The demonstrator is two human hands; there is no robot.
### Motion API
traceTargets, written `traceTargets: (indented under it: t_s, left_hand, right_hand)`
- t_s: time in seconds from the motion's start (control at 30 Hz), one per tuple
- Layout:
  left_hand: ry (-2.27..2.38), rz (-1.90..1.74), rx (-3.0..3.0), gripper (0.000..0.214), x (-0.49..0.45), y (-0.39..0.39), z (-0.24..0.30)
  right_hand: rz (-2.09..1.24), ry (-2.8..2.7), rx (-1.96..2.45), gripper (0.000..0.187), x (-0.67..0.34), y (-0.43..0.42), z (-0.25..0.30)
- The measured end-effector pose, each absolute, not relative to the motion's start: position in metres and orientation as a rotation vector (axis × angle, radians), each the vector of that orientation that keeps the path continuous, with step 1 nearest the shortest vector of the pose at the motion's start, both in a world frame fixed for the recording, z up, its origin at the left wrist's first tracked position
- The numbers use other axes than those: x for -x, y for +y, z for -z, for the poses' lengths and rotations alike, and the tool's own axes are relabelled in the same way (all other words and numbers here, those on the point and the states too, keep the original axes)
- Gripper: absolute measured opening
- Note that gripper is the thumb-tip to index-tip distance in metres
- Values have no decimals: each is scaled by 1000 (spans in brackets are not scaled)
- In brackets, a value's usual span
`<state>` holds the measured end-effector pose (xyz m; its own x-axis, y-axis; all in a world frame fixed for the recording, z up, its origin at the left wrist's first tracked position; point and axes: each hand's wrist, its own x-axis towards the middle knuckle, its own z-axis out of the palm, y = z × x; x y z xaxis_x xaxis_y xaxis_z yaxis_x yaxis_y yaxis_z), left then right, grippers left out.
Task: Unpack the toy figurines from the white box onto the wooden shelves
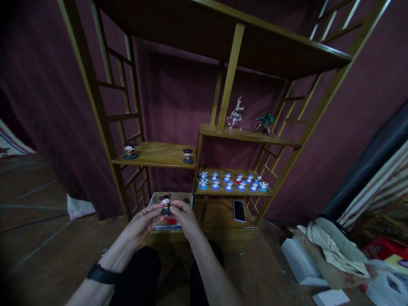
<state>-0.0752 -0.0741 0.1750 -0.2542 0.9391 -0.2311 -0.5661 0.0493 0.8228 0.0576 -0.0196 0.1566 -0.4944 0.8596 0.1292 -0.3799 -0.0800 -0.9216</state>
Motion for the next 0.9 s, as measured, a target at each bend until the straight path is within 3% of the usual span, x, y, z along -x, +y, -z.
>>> traceTargets:
  t_s: [0.2,0.9]
  left_hand:
    - [984,-1513,-549,30,81,-68,-183]
    - [903,-1500,-580,27,80,-58,-194]
  right_hand:
    - [-1714,-1272,611,42,-55,-16,-169]
    - [-1658,-1162,543,38,-60,-12,-178]
